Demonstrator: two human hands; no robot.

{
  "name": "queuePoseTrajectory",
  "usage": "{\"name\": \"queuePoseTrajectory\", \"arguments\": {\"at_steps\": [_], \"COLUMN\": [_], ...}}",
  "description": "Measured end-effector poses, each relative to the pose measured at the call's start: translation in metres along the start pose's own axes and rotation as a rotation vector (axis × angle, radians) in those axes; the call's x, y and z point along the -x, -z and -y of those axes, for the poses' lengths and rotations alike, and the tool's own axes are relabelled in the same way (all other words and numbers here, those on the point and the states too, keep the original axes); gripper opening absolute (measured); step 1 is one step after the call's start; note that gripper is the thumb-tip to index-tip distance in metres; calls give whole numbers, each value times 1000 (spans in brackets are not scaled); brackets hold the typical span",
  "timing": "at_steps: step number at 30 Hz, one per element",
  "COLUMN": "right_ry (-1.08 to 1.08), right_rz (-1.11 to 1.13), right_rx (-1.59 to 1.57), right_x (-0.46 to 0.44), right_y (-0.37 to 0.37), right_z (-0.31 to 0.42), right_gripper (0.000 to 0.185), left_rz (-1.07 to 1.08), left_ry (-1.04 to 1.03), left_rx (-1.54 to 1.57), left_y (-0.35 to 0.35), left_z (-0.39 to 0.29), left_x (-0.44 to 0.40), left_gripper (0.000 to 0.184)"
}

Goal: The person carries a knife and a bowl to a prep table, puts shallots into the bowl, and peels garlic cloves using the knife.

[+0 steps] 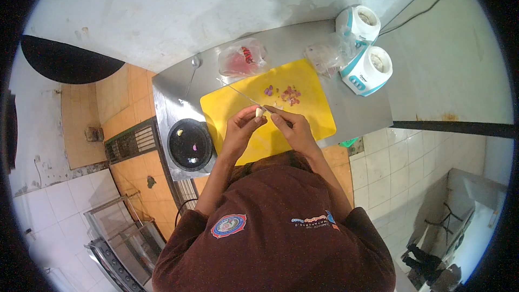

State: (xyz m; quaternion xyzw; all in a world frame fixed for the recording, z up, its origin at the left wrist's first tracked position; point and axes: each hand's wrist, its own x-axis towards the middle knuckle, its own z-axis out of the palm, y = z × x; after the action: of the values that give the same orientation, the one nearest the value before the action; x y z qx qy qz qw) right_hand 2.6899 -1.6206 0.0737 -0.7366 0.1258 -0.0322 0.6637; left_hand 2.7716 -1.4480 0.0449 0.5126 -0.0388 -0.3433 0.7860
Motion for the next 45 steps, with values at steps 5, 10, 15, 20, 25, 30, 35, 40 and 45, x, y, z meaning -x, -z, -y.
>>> {"name": "queuePoseTrajectory", "arguments": {"at_steps": [5, 10, 15, 20, 25, 30, 35, 40, 45], "right_ry": [-82, -43, -109, -39, -177, -146, -94, -130, -11], "right_rz": [-3, 22, 168, 220, 249, 191, 129, 83, 91], "right_rx": [24, -21, -56, -108, -155, -135, -124, -97, -85], "right_x": [-2, -4, -4, -4, -5, -6, -7, -10, -11], "right_y": [6, 8, 10, -1, 3, -1, -6, 2, 2], "right_z": [8, 3, 1, 5, -1, -4, -9, -9, -15], "right_gripper": [37, 41, 41, 46, 42, 40, 41, 41, 47], "left_rz": [-36, -55, -58, -59, -28, -44, -8, 6, -43], "left_ry": [55, 83, 77, 40, 15, 17, 32, 67, 67], "left_rx": [80, 166, 194, 164, 126, 144, 184, 193, 230], "left_y": [9, 9, 8, 10, 15, 8, 13, 12, 10], "left_z": [5, 4, 3, 7, 9, 4, 7, 3, 3], "left_x": [0, 1, 0, -4, -3, 0, -3, 2, 0], "left_gripper": [29, 28, 27, 24, 23, 25, 25, 24, 24]}}
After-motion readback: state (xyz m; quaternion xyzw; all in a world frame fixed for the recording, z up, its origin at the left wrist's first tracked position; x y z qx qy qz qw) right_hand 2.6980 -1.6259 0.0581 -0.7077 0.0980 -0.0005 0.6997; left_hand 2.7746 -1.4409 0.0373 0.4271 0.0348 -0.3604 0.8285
